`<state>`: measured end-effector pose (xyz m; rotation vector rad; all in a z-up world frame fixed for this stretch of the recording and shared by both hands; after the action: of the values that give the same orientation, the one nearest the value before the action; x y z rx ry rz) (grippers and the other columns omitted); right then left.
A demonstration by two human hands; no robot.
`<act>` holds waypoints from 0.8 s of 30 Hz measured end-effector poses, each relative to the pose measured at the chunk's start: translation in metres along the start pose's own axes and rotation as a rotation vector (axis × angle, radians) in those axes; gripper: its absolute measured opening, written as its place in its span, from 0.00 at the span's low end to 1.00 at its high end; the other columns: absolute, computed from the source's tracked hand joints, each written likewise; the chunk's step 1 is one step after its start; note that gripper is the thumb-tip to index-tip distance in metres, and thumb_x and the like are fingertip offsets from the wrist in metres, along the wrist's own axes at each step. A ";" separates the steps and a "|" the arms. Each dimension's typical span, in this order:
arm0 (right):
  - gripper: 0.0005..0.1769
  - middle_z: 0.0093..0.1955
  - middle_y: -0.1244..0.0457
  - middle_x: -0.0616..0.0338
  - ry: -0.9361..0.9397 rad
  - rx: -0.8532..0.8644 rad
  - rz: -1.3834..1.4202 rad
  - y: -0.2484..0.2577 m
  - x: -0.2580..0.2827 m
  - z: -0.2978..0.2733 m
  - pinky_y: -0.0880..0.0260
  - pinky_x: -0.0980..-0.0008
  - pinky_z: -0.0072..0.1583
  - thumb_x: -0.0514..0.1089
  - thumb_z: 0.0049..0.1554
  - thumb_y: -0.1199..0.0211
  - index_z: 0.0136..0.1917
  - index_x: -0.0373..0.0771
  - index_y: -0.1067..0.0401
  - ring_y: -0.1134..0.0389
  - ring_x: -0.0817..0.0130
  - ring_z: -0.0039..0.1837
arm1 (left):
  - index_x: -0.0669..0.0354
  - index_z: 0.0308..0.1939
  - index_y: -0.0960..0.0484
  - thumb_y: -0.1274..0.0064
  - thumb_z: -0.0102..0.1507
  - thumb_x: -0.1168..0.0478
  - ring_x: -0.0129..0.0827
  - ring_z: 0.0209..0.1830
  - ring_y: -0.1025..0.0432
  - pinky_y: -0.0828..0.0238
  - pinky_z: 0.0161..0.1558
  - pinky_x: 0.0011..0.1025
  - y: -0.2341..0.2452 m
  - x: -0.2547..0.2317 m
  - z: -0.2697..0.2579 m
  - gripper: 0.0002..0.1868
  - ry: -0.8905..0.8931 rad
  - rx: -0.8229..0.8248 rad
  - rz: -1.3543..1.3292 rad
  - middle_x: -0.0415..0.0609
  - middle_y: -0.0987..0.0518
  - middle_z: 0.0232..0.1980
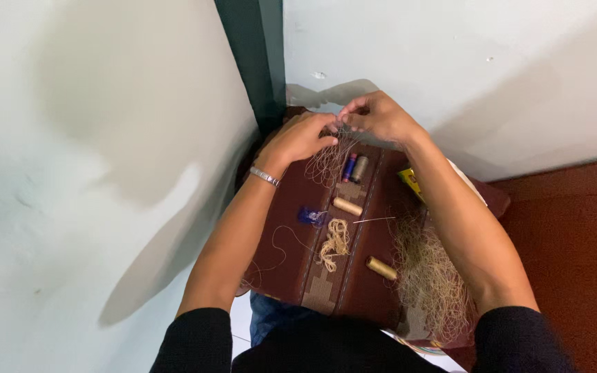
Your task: The person winds beige thread onto a wooden spool using both hands. They pull the thread taut, wrap it around the spool, and occasionally adjust the spool's position on the lap.
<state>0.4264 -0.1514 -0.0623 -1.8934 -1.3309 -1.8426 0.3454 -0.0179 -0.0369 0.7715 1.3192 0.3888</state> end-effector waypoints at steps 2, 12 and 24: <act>0.05 0.42 0.30 0.59 0.018 -0.014 0.009 0.002 -0.003 0.001 0.29 0.72 0.47 0.37 0.59 0.33 0.49 0.34 0.21 0.32 0.74 0.44 | 0.59 0.48 0.17 0.38 0.60 0.59 0.44 0.49 0.22 0.27 0.51 0.39 -0.001 0.004 0.003 0.14 0.014 -0.014 0.029 0.51 0.15 0.47; 0.06 0.40 0.31 0.59 0.012 -0.115 0.039 0.013 0.035 -0.024 0.32 0.73 0.44 0.38 0.59 0.33 0.49 0.34 0.22 0.33 0.76 0.41 | 0.61 0.38 0.16 0.40 0.61 0.63 0.46 0.36 0.20 0.26 0.39 0.39 0.026 -0.023 0.001 0.05 -0.063 -0.124 -0.009 0.53 0.16 0.36; 0.06 0.47 0.31 0.44 0.466 -0.401 -0.385 -0.087 0.137 -0.097 0.27 0.55 0.52 0.35 0.54 0.33 0.47 0.35 0.22 0.28 0.49 0.48 | 0.64 0.43 0.18 0.41 0.59 0.67 0.50 0.50 0.27 0.30 0.53 0.44 0.043 -0.028 -0.066 0.09 -0.206 -0.179 0.195 0.53 0.19 0.46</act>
<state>0.2749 -0.1035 0.0394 -1.2625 -1.2898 -2.7018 0.2827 0.0126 0.0094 0.7696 1.0059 0.5598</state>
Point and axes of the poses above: each hand's wrist, its own z-axis towards the middle knuckle, its own y-axis out of the back of the hand, x = y × z, the point moved 8 cm from there along z, towards the middle knuckle
